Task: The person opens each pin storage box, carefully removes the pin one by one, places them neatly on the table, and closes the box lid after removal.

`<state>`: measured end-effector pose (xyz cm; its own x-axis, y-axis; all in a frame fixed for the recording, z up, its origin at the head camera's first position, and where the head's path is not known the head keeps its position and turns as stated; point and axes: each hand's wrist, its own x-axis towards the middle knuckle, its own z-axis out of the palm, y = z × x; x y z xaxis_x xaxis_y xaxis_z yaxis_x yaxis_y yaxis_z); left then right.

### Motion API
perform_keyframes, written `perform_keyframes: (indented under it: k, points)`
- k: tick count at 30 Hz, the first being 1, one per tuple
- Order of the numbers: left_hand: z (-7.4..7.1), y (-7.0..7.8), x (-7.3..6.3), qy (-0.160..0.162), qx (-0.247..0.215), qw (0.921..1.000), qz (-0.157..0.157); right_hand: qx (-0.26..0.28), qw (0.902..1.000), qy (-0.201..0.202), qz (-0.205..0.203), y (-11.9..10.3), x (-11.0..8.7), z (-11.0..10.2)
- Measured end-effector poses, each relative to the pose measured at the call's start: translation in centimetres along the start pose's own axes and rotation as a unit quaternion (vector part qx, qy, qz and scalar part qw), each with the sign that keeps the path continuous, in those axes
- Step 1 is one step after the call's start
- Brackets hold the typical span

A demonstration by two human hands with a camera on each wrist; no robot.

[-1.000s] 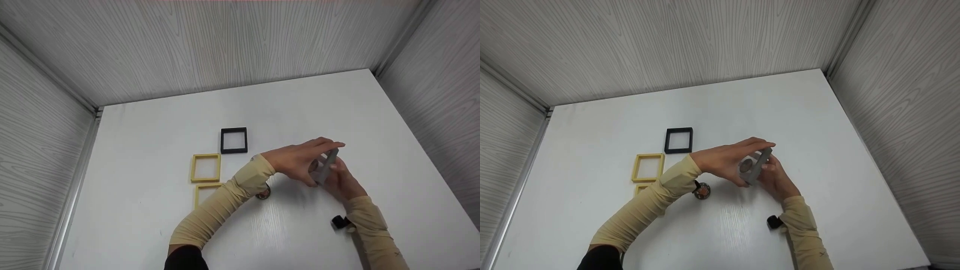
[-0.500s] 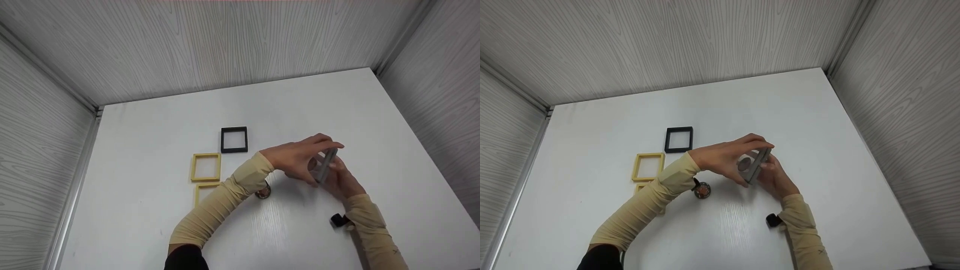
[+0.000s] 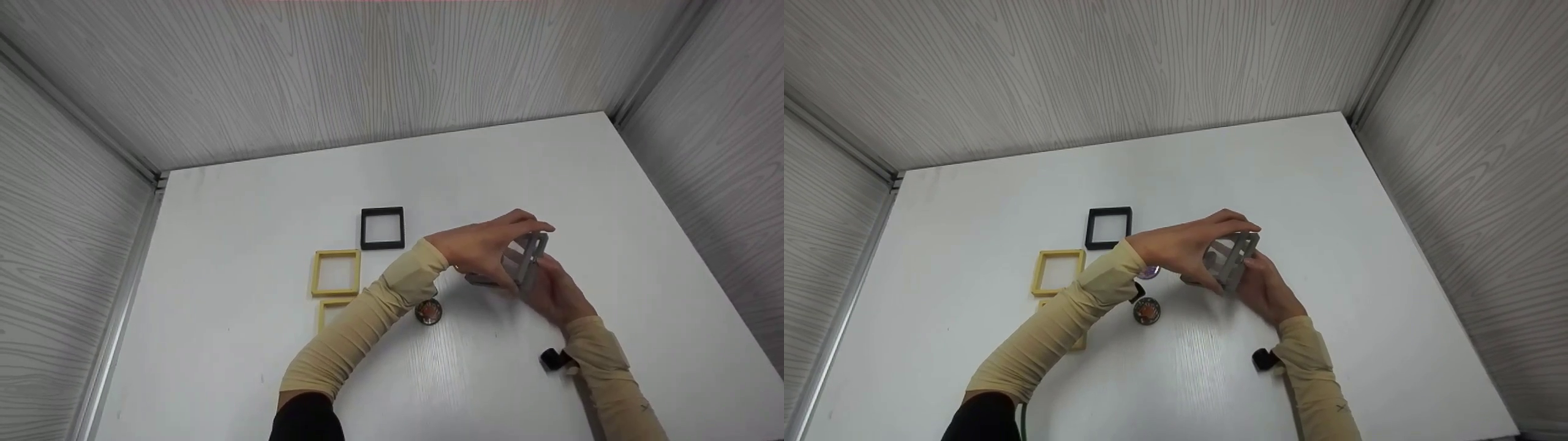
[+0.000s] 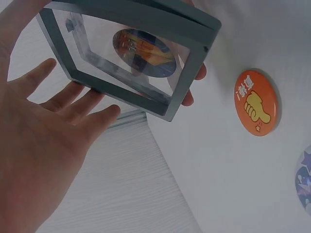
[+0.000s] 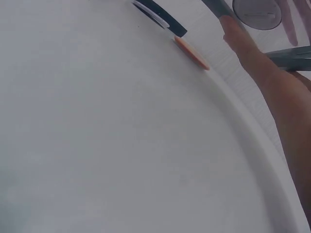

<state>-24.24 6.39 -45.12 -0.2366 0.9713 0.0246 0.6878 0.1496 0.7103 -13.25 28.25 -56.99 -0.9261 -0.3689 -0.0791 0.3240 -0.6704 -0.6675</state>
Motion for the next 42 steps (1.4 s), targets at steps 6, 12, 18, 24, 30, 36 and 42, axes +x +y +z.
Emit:
perform_keyframes:
  k: [6,12,18,24,30,36,42]
  points:
    - [-0.3,-0.5,-0.2,0.01,0.002,0.9999,-0.009,-0.13,0.9902,0.044,-0.023,-0.7,0.2,0.3]
    - [-0.2,-0.9,-0.3,0.013,0.022,0.9994,-0.026,-0.312,0.9413,0.117,-0.051,-1.9,-0.1,0.6]
    - [-0.9,-1.1,-0.3,0.013,0.035,0.9981,-0.049,-0.416,0.8957,0.14,-0.071,-2.7,-0.1,0.9]
    - [-1.9,-1.5,-0.7,0.018,0.033,0.9974,-0.062,-0.429,0.8893,0.136,-0.082,-3.1,0.7,1.3]
    - [-2.7,-1.9,-1.0,0.02,0.037,0.9961,-0.077,-0.454,0.8788,0.126,-0.072,-3.5,1.5,1.9]
    - [-3.2,-2.5,-1.6,0.024,0.038,0.9949,-0.09,-0.528,0.8416,0.109,-0.037,-4.0,2.1,2.8]
    - [-3.3,-3.0,-1.9,0.022,0.042,0.9932,-0.107,-0.589,0.803,0.087,-0.012,-3.7,2.7,3.3]
